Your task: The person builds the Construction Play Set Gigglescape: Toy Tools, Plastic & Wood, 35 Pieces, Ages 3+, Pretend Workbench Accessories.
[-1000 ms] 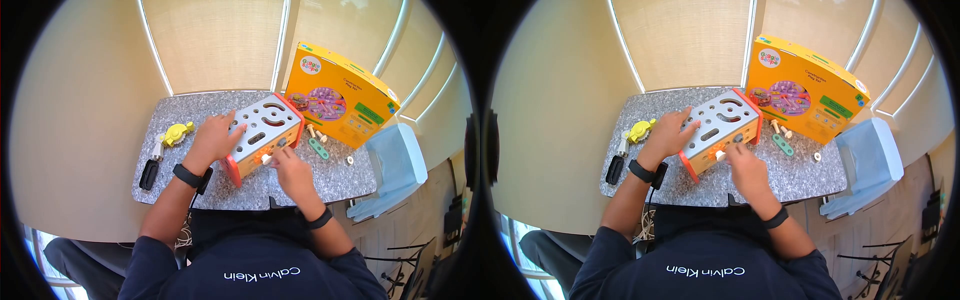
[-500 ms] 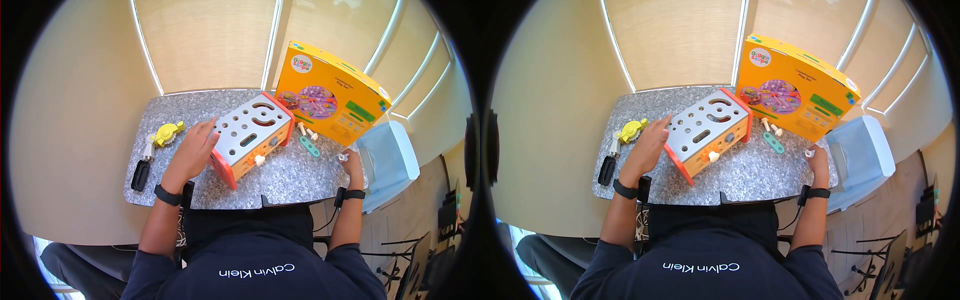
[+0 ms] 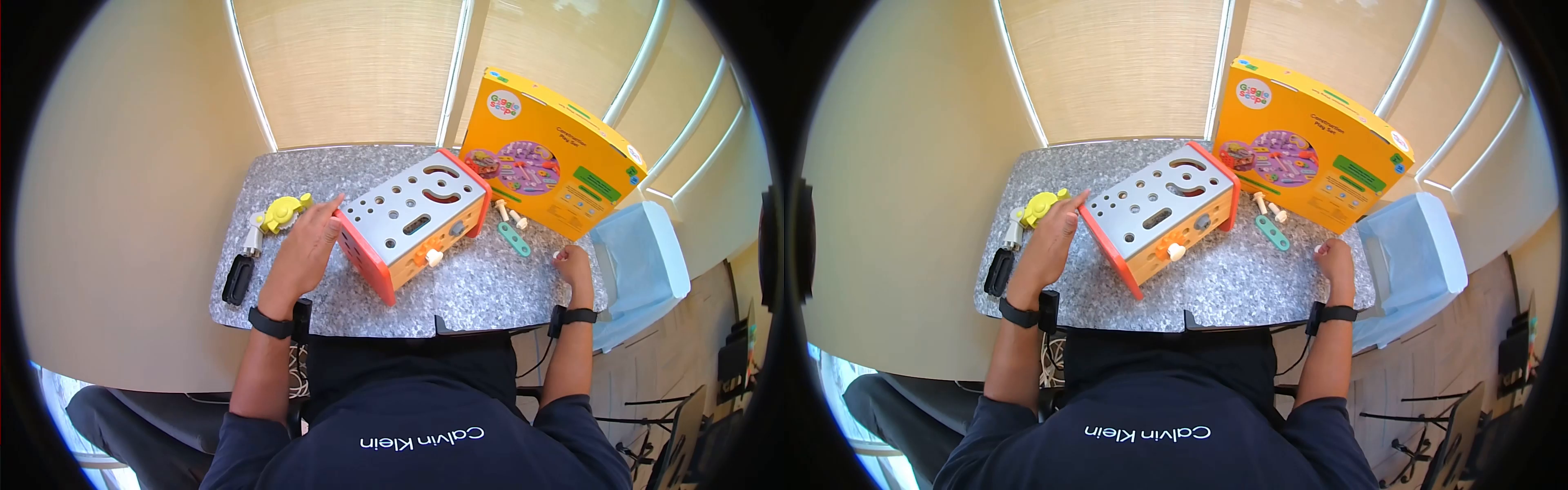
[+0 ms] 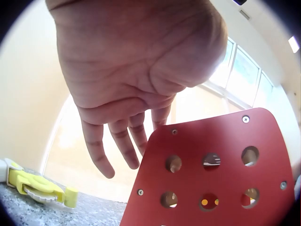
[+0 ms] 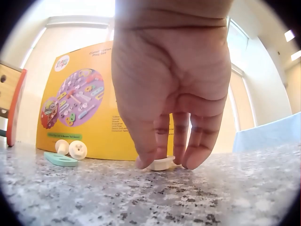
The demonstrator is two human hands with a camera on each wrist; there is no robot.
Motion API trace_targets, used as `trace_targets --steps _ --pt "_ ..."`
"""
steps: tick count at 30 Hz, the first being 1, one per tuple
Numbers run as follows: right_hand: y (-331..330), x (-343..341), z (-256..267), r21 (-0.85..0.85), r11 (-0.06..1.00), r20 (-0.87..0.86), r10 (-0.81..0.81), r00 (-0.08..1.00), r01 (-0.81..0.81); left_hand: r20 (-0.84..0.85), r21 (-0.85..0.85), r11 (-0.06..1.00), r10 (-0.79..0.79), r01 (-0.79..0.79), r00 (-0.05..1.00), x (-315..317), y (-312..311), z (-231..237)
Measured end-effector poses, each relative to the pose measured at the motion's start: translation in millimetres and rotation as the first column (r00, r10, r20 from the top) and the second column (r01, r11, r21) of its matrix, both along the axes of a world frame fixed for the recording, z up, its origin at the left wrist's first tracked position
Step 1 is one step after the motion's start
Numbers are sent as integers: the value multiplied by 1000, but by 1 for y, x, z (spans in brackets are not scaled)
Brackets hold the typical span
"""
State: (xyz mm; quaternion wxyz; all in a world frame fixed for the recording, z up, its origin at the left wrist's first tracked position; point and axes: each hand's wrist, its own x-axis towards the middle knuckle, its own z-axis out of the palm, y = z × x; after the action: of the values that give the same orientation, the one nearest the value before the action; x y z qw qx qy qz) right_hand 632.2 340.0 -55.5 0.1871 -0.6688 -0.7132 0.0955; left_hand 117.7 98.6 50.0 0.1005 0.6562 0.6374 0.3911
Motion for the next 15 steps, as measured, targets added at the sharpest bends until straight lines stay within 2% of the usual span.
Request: trace_targets --steps 2,4,8,10,11,12,13,14,15 --pt "2 -3 1 -7 999 8 38 999 -38 32 -10 1000 0 0 999 1 0 0" --pt "5 -9 0 64 992 15 110 994 -111 23 -22 1000 9 -9 1000 3 -1 1" --pt "8 -26 14 15 994 24 104 994 -104 -6 -101 994 47 -47 999 8 -3 6" --pt "9 -42 23 136 987 60 73 996 -81 -30 -80 995 54 -56 998 8 -2 0" --pt "10 -52 24 136 987 58 72 996 -80 -52 -59 996 63 -66 997 8 -2 -3" --pt "11 -63 25 307 924 52 221 974 -227 -53 -59 996 61 -64 997 9 -3 -2" --pt "11 -73 25 468 810 73 363 929 -353 -28 -68 996 61 -63 998 11 -3 -2" --pt "14 -81 24 469 810 72 361 930 -350 -2 -76 995 61 -61 998 12 -3 -1" --pt "17 -90 23 398 818 55 432 900 -416 -4 -75 995 60 -60 998 12 -3 -3"
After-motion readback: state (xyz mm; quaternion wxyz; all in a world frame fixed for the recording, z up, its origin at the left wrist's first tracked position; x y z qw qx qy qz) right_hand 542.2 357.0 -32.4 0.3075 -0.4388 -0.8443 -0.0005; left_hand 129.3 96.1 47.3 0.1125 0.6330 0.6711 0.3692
